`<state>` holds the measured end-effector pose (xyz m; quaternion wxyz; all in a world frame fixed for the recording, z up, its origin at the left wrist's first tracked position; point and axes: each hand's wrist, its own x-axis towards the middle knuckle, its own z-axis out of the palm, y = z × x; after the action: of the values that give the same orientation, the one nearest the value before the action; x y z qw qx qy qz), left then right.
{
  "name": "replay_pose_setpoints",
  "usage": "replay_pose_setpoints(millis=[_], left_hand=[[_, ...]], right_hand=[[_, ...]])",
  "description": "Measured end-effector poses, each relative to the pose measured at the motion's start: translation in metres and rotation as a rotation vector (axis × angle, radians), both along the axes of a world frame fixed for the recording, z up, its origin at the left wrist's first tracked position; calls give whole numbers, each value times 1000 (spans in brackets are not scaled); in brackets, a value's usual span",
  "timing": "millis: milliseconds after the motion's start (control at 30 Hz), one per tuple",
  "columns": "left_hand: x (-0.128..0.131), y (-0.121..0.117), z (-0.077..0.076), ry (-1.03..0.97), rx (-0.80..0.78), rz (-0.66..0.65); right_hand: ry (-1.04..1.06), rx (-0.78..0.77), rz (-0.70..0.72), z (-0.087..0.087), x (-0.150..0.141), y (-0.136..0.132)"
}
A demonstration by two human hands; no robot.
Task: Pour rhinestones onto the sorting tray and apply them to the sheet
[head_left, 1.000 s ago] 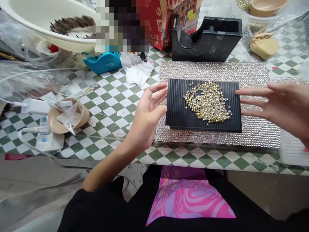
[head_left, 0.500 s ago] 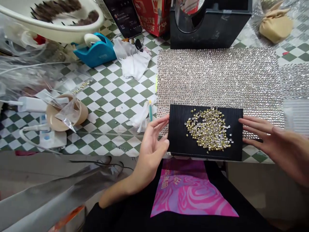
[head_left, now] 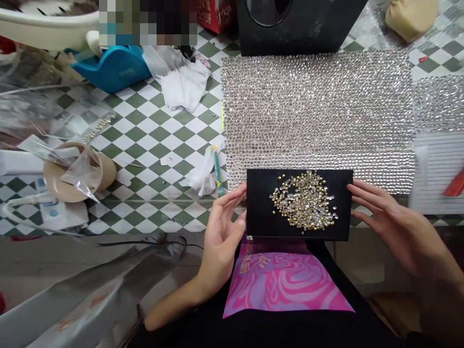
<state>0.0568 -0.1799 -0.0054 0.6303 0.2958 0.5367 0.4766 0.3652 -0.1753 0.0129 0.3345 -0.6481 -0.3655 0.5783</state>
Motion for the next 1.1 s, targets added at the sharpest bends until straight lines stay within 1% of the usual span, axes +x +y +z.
replay_pose_setpoints(millis=[167,300,400,533,767,933,1033,1100], left_hand=[[-3,-2,-2,-1,-23,2],[-2,-1,-1,20,-50,0],[-2,1,1,30,-51,-1],[-2,3,2,54,-51,-6],[-2,9,4,96,-53,-31],[-7,17,11,93,-53,-8],[-12,26,16,102,-24,36],[-16,34,20,104,-2,80]], right_hand=[[-29,-4,16,-6,1,-10],[-28,47,35,-11,0,-12],[-54,85,28,-10,-4,-9],[-78,91,40,-6,-8,-6],[-75,121,26,-5,-9,-2],[-111,127,75,5,-12,16],[-154,145,141,14,-16,38],[-172,152,204,19,-22,59]])
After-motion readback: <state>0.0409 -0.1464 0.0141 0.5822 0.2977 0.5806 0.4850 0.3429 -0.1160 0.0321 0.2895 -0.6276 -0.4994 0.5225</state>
